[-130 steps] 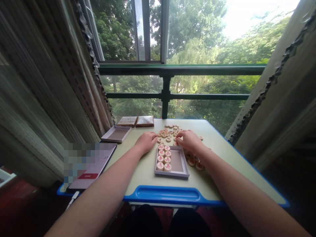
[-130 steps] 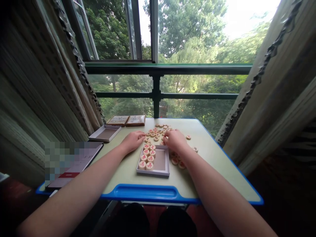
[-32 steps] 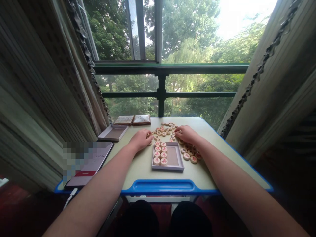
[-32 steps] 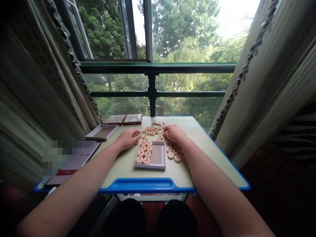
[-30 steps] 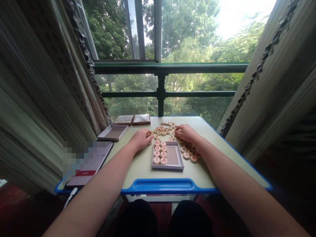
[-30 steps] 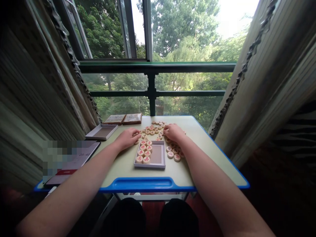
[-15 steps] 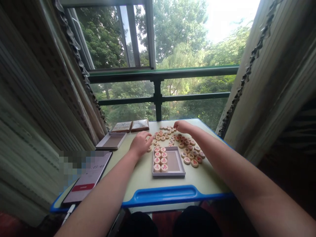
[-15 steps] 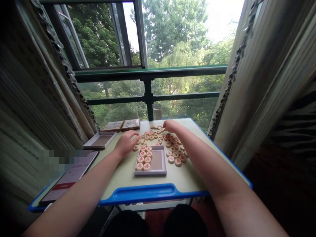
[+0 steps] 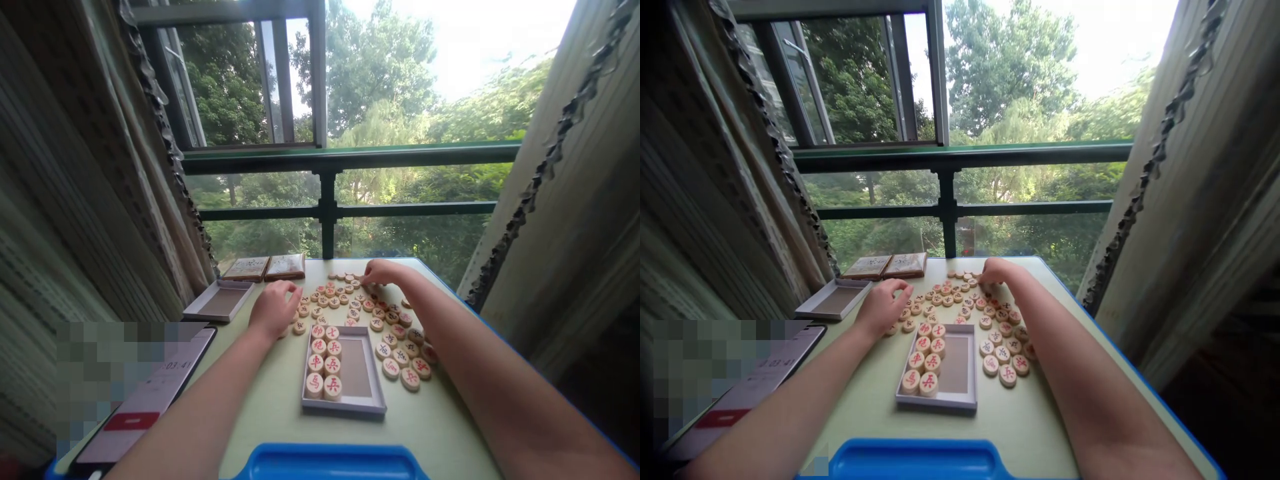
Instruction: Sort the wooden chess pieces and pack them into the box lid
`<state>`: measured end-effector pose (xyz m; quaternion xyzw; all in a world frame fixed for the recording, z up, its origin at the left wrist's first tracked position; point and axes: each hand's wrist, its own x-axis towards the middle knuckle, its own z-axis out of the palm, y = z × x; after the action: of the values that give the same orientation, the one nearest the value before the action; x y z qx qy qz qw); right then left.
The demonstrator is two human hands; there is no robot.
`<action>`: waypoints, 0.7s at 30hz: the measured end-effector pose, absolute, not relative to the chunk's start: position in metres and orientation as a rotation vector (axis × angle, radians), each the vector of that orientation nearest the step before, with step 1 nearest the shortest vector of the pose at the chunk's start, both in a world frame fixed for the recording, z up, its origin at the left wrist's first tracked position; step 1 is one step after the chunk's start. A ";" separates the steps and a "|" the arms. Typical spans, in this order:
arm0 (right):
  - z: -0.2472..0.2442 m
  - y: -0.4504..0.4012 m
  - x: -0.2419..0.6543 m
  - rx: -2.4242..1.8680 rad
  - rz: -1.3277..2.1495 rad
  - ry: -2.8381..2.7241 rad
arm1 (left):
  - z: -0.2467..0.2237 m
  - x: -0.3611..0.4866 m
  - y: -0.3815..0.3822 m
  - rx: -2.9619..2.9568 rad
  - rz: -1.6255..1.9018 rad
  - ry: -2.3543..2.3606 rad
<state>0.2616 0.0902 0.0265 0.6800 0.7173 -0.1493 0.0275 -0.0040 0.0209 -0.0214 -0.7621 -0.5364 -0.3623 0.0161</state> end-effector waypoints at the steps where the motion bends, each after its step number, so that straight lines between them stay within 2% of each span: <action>1: 0.027 0.090 0.263 2.097 -0.463 2.227 | -0.022 -0.005 0.021 -2.366 -1.124 -1.670; 11: 0.035 0.086 0.259 2.059 -0.415 2.340 | -0.024 -0.008 0.024 -2.360 -1.097 -1.649; 14: 0.031 0.088 0.250 2.096 -0.313 2.465 | -0.023 -0.007 0.024 -2.367 -1.076 -1.647; 21: 0.014 0.089 0.234 2.066 -0.317 2.491 | -0.021 -0.006 0.021 -2.350 -1.058 -1.655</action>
<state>0.2338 0.0890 0.0142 0.6343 0.7649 -0.0972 -0.0553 -0.0061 0.0213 -0.0212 -0.7667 -0.5399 -0.3451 0.0395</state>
